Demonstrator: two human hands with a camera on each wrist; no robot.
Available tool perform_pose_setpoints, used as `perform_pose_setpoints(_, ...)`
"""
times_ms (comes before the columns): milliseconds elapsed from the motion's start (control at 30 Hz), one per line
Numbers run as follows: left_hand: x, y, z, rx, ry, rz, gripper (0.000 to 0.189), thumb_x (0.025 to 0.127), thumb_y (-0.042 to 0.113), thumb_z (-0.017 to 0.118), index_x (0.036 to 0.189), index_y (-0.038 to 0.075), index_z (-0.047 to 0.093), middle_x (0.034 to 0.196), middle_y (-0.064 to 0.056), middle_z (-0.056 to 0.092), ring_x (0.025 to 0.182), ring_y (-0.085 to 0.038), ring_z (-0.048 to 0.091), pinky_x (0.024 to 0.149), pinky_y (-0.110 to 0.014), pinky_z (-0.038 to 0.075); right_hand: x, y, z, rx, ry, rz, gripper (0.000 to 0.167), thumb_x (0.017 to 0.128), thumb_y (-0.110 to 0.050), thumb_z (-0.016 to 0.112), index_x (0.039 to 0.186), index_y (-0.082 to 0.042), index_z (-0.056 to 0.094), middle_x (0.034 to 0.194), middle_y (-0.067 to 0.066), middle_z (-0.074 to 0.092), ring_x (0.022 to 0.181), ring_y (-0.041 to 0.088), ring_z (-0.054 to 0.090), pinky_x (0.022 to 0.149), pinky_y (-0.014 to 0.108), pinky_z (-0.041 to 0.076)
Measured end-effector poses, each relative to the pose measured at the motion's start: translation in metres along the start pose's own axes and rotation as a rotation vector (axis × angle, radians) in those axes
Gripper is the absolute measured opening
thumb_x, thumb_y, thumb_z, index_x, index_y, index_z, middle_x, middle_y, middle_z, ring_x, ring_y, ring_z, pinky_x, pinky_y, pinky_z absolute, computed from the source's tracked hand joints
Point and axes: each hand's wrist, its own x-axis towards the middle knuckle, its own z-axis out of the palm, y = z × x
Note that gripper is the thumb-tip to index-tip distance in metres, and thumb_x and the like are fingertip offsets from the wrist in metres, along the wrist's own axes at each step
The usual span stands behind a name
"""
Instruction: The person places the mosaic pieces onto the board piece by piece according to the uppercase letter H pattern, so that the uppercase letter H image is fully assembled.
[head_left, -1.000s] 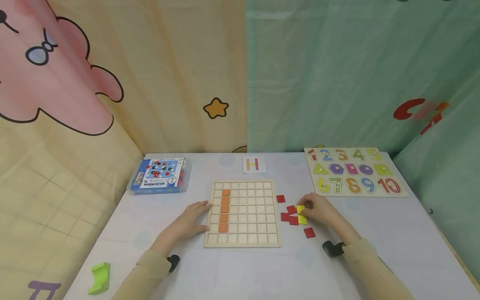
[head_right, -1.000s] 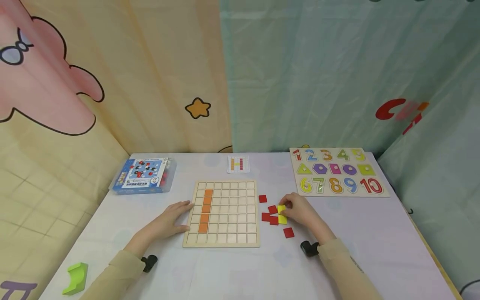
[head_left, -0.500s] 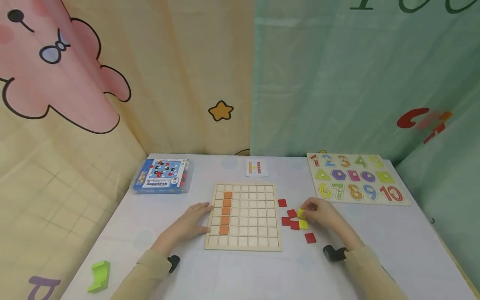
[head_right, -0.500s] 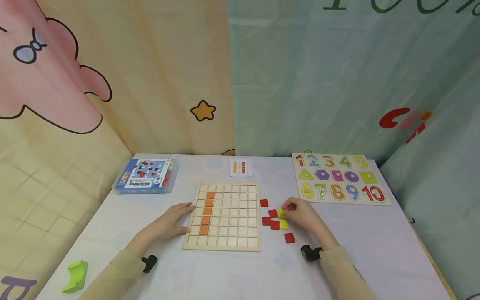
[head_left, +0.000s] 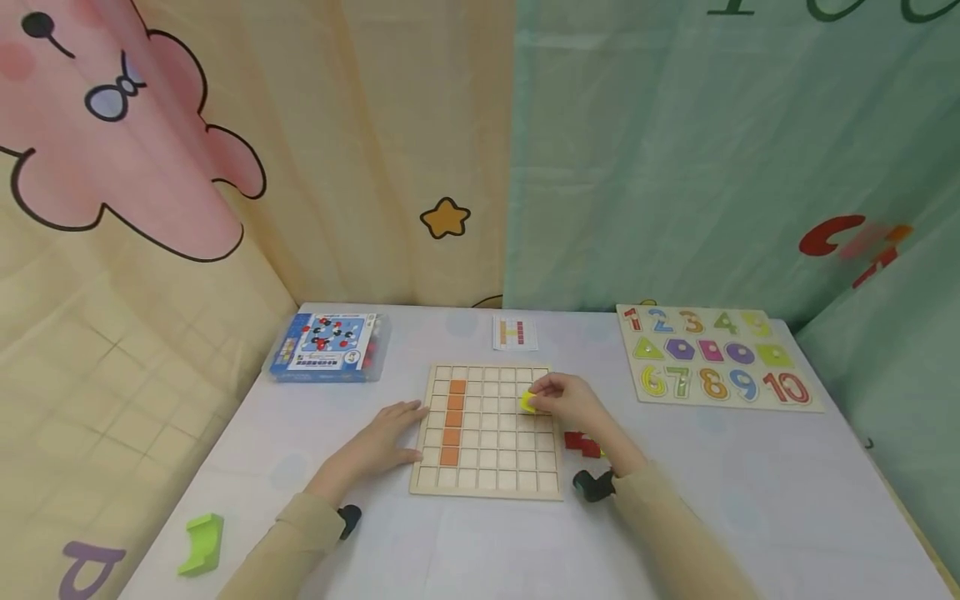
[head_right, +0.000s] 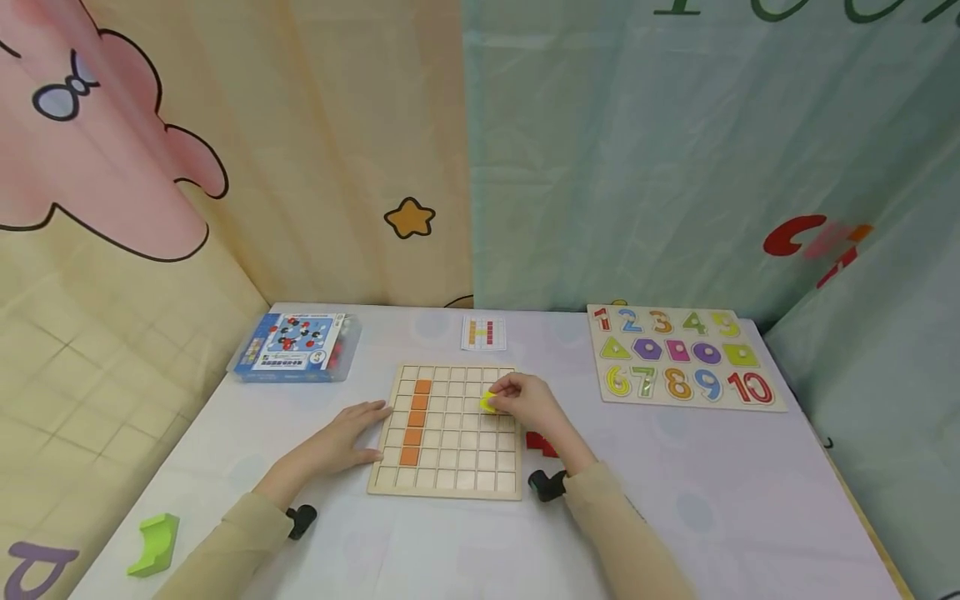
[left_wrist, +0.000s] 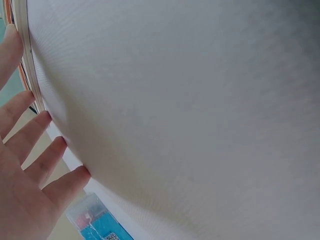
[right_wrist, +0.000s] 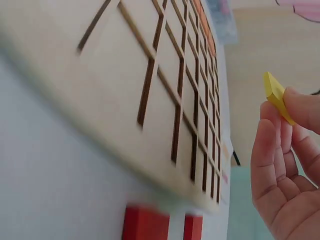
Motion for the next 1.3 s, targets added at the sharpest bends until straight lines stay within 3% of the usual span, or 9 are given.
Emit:
perform_pose_setpoints(233,0.001,0.002,-0.002,-0.001,0.004,0.012,0.074,0.086,0.024,0.076,0.150,0.011,0.042,0.159,-0.013,0.033,0.149,-0.038,0.023,0.120,-0.057,0.027,0.014,-0.025,0.043,-0.057,-0.076,-0.054,0.010,0.086,-0.018,0.076,0.092,-0.012,0.071,0.084,-0.001,0.066,0.076,0.012,0.057,0.070,0.023,0.049)
perform_pose_setpoints(400,0.002,0.004,-0.003,-0.010,0.002,0.010,0.074,0.086,0.025,0.076,0.150,0.012,0.041,0.160,-0.011,0.032,0.150,-0.037,0.022,0.120,-0.056,0.027,0.020,-0.032,0.061,-0.069,-0.126,-0.070,0.009,0.086,-0.016,0.075,0.090,-0.011,0.070,0.084,0.000,0.064,0.076,0.013,0.054,0.067,0.022,0.047)
perform_pose_setpoints(667,0.003,0.005,-0.004,0.002,-0.001,0.027,0.074,0.086,0.025,0.076,0.150,0.010,0.042,0.159,-0.013,0.033,0.149,-0.038,0.023,0.120,-0.057,0.027,0.023,-0.034,0.067,-0.061,-0.135,-0.072,0.012,0.084,-0.013,0.076,0.093,-0.010,0.068,0.086,0.002,0.064,0.078,0.013,0.056,0.068,0.024,0.048)
perform_pose_setpoints(833,0.003,0.004,-0.004,-0.001,-0.005,0.021,0.074,0.086,0.026,0.076,0.150,0.011,0.042,0.160,-0.013,0.033,0.149,-0.038,0.022,0.120,-0.057,0.027,0.023,-0.034,0.070,-0.112,-0.126,-0.136,0.007,0.085,-0.011,0.074,0.087,-0.010,0.068,0.082,0.000,0.064,0.074,0.011,0.056,0.066,0.022,0.048)
perform_pose_setpoints(1300,0.003,0.001,-0.003,0.009,-0.012,0.006,0.075,0.086,0.026,0.076,0.150,0.011,0.041,0.160,-0.013,0.032,0.149,-0.039,0.022,0.119,-0.059,0.026,0.021,-0.042,0.083,-0.280,-0.107,-0.155,0.005,0.086,-0.011,0.075,0.086,-0.009,0.070,0.087,0.002,0.059,0.076,0.013,0.052,0.067,0.025,0.048)
